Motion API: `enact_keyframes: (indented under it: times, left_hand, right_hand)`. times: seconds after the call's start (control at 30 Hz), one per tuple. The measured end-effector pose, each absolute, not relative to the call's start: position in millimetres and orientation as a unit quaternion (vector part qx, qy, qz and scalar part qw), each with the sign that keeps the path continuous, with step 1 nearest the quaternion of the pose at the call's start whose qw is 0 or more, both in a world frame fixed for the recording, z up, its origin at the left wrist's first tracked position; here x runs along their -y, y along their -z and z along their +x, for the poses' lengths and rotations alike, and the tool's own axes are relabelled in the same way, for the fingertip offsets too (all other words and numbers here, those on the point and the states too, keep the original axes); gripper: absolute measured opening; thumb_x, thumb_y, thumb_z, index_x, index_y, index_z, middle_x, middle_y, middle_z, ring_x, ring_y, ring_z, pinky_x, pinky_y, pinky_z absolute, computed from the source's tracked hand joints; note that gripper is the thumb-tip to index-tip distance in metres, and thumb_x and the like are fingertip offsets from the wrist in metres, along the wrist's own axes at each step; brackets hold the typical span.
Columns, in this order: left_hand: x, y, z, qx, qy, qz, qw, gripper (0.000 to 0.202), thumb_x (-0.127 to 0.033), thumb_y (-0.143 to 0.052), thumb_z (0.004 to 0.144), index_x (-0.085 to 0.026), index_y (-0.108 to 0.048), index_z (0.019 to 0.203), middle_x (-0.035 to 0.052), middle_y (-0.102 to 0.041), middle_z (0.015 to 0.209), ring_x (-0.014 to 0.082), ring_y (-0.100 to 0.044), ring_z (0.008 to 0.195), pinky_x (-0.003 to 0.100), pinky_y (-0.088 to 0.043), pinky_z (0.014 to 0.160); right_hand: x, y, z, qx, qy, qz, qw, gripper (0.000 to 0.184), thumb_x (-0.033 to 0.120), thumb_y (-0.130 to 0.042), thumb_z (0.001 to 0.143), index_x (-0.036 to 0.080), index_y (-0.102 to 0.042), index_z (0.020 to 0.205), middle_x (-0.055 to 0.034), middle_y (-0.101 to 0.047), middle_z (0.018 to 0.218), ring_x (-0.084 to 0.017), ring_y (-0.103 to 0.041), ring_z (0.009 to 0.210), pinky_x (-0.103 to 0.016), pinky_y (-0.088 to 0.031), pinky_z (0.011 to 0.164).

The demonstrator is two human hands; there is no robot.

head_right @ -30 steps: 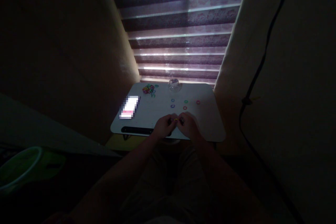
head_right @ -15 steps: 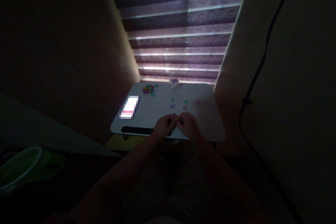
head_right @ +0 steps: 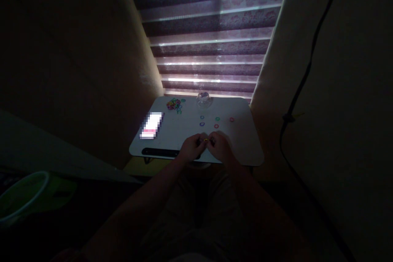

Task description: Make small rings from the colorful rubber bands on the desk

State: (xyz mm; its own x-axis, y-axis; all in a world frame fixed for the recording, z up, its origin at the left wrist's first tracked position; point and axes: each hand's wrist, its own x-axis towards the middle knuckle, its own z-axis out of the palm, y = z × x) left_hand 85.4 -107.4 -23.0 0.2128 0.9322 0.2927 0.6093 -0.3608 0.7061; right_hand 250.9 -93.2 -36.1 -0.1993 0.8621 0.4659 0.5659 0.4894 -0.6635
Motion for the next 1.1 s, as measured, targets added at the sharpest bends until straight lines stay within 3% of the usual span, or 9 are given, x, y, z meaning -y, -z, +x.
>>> enact_keyframes:
  times: [1.1]
  left_hand:
    - [107.3,21.9,85.3,-0.511,-0.355,0.748,0.229,0.017,-0.031,-0.059,0.087,-0.018,-0.068,0.092,-0.0001,-0.066,0.076,0.0119,-0.054,0.065,0.022,-0.041,0.064]
  right_hand:
    - [90.9,39.7,252.3,0.759,-0.16,-0.471,0.42,0.007,0.022,-0.057,0.076,0.022,-0.051,0.073,0.0009,-0.051,0.066,-0.014,-0.048,0.059,-0.026,-0.036,0.057]
